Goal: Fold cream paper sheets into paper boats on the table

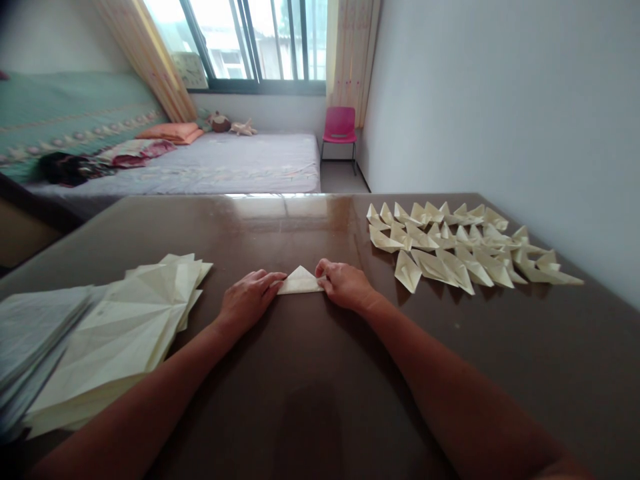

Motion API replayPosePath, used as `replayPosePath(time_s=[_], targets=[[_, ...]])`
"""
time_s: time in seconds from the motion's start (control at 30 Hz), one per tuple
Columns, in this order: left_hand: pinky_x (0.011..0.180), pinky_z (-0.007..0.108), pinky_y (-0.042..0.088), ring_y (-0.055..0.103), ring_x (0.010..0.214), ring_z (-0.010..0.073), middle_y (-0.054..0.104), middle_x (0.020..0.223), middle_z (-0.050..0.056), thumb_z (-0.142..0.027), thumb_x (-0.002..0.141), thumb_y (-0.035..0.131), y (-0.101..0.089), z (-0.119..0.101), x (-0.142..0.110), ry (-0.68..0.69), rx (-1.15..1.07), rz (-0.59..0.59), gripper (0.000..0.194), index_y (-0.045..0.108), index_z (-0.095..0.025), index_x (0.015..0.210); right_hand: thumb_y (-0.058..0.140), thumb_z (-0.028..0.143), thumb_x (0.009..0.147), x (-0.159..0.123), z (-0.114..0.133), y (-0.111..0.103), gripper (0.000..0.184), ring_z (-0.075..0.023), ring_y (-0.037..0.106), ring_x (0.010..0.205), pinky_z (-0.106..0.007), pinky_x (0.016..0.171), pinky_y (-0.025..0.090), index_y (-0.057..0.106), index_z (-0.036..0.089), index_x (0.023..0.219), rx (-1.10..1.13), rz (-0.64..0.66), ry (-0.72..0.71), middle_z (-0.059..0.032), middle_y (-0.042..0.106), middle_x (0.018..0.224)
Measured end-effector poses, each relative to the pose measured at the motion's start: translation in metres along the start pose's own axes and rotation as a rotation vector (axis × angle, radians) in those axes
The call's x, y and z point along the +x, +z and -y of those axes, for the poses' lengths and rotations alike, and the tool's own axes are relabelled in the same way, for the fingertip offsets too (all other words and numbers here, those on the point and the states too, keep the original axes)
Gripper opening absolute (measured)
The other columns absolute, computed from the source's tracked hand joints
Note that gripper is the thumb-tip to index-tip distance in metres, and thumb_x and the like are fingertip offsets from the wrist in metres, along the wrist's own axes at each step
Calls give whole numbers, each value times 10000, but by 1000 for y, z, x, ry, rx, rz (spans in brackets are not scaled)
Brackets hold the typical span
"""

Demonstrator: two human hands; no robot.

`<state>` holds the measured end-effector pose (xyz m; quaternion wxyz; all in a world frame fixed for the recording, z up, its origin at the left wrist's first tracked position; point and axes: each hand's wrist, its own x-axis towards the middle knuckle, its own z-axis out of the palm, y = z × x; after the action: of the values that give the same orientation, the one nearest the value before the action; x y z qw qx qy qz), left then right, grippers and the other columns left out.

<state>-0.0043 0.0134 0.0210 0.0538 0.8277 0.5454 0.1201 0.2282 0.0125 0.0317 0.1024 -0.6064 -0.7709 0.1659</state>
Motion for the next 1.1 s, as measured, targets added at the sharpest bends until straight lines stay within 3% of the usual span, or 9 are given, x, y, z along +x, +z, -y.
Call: replayPosePath(time_s=[0.17,0.27,0.33,0.4,0.57,0.67,0.8,1.1], targets=[[704,257,454,528,922,185,569,982,39,-348,949,390,1,-2,-2,42,92,-46,346,529,-364,1265,503,301,875,-3,6,-1,148,-161,606,756,-238,594,309,585,266,992,-42,-10,-4,-6,688,877],[841,305,450,466,1064,201,545,1128,55,-204,917,457,1,-2,-4,242,106,-102,419,496,-356,1305,506,286,874,-3,7,-1,152,-170,614,793,-242,611,321,591,266,998,-67,-14,0,-12,692,912],[886,318,431,463,1076,194,556,1138,51,-180,910,468,-1,-4,-5,400,119,-54,420,507,-339,1296,504,288,878,-3,8,-1,162,-175,616,808,-245,622,331,591,264,1012,-79,-8,10,-16,691,926],[864,318,434,484,1038,188,574,1109,48,-198,914,467,-3,-6,-7,472,152,17,403,502,-322,1296,498,293,885,-4,9,-3,175,-177,613,802,-250,622,339,590,263,1031,-97,7,23,-19,687,927],[791,323,447,497,1019,213,567,1133,56,-210,912,469,-7,-14,-13,425,237,35,405,480,-303,1306,467,254,915,-14,29,-5,193,-210,537,1018,-285,741,377,624,255,1027,-255,-100,-137,-66,612,1124],[775,323,444,505,1017,213,569,1129,47,-214,913,476,-7,-19,-15,399,245,27,407,475,-328,1303,444,203,920,-23,47,-2,226,-240,490,1061,-335,797,375,626,207,1053,-390,-59,-259,-113,598,1132],[744,325,443,510,1017,222,582,1104,60,-227,924,459,-9,-22,-16,377,271,28,356,508,-277,1273,399,133,912,-33,60,-1,291,-257,512,989,-384,770,386,601,121,1120,-506,31,-193,-168,606,1088],[679,335,433,545,948,236,618,1013,74,-138,907,432,-22,-24,-19,291,378,77,294,617,-201,1128,414,92,872,-39,59,-11,287,-274,566,933,-388,690,415,693,144,915,-536,147,-81,-186,620,1040]])
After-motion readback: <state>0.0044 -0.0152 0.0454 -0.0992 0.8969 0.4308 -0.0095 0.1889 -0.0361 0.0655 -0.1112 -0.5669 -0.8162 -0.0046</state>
